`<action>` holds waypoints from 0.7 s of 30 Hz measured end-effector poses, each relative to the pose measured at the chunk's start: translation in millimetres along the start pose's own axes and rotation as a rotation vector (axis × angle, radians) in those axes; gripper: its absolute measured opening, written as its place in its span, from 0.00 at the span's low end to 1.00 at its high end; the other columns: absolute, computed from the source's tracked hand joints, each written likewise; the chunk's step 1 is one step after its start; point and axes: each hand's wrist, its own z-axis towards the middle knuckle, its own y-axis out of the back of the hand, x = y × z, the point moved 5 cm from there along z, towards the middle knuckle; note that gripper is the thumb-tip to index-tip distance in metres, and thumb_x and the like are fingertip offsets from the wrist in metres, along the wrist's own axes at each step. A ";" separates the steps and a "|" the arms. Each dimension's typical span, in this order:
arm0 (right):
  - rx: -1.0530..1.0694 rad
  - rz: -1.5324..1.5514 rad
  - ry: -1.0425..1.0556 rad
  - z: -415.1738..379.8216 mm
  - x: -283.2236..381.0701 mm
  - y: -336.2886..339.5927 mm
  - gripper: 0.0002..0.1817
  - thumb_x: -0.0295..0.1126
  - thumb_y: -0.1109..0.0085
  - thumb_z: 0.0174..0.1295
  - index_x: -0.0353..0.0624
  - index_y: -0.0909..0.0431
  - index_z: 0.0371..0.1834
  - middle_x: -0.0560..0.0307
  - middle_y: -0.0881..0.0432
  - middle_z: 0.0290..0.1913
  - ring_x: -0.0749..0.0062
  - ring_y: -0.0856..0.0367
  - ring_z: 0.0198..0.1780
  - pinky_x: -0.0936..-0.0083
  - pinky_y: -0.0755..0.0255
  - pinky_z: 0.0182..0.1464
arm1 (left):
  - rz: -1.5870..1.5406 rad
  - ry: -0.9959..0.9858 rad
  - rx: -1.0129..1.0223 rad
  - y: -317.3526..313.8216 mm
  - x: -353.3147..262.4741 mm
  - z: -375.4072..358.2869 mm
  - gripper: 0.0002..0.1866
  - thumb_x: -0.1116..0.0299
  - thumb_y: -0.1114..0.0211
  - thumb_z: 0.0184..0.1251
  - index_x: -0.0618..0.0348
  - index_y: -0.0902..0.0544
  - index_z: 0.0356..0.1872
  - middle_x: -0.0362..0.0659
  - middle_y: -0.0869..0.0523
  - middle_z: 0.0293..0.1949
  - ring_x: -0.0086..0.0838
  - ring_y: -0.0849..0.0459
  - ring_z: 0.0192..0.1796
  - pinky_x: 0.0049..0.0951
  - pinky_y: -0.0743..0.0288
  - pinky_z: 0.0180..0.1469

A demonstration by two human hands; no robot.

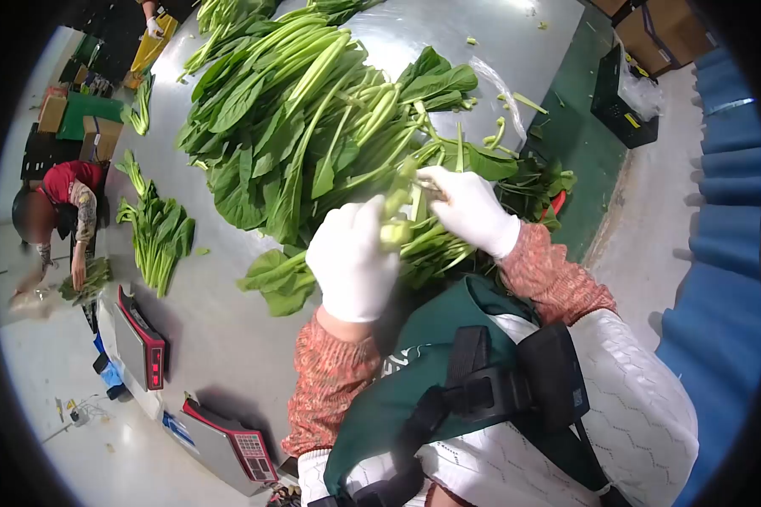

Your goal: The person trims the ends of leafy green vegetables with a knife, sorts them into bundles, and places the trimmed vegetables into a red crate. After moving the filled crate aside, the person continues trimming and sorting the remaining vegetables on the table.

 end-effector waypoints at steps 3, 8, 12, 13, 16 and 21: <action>-0.032 0.107 -0.134 -2.9 -26.7 17.3 0.10 0.24 0.44 0.64 0.40 0.18 0.47 0.51 0.14 0.30 0.63 0.13 0.33 0.72 0.22 0.38 | -0.105 0.006 -0.063 12.3 6.3 -1.8 0.16 0.75 0.27 0.49 0.56 0.15 0.42 0.44 0.15 0.33 0.39 0.16 0.35 0.35 0.21 0.38; -0.214 0.384 -0.160 7.1 -27.4 36.8 0.11 0.29 0.48 0.74 0.37 0.16 0.49 0.65 0.19 0.27 0.87 0.23 0.30 0.83 0.28 0.36 | -0.783 0.556 0.026 32.9 57.4 -23.1 0.09 0.80 0.29 0.59 0.62 0.15 0.41 0.39 0.12 0.37 0.24 0.15 0.42 0.27 0.22 0.48; -0.238 0.016 0.110 64.0 -53.4 13.3 0.15 0.26 0.41 0.63 0.43 0.17 0.52 0.49 0.16 0.43 0.60 0.16 0.44 0.71 0.24 0.48 | -0.842 0.446 0.001 64.2 66.9 -16.3 0.09 0.86 0.39 0.64 0.63 0.23 0.43 0.47 0.14 0.37 0.32 0.15 0.50 0.28 0.21 0.54; -0.271 -0.072 0.181 75.8 -61.5 4.3 0.17 0.24 0.41 0.59 0.42 0.18 0.52 0.45 0.16 0.45 0.50 0.17 0.48 0.65 0.23 0.52 | -0.942 0.519 -0.052 70.7 67.3 -18.5 0.10 0.87 0.40 0.64 0.63 0.23 0.43 0.45 0.15 0.37 0.31 0.15 0.47 0.29 0.20 0.52; -0.160 -0.208 0.143 89.8 -74.3 -15.7 0.17 0.22 0.41 0.56 0.42 0.19 0.50 0.43 0.19 0.46 0.47 0.19 0.50 0.62 0.25 0.54 | -0.856 0.563 -0.174 92.5 76.6 -28.4 0.09 0.84 0.37 0.65 0.62 0.23 0.43 0.39 0.19 0.33 0.26 0.16 0.35 0.27 0.21 0.48; -0.060 -0.281 0.113 85.3 -90.9 -4.2 0.14 0.29 0.38 0.56 0.52 0.18 0.46 0.56 0.21 0.41 0.56 0.18 0.45 0.64 0.23 0.46 | -0.646 0.599 -0.106 89.3 84.9 -37.3 0.09 0.82 0.31 0.61 0.62 0.19 0.40 0.36 0.18 0.35 0.18 0.20 0.34 0.19 0.26 0.39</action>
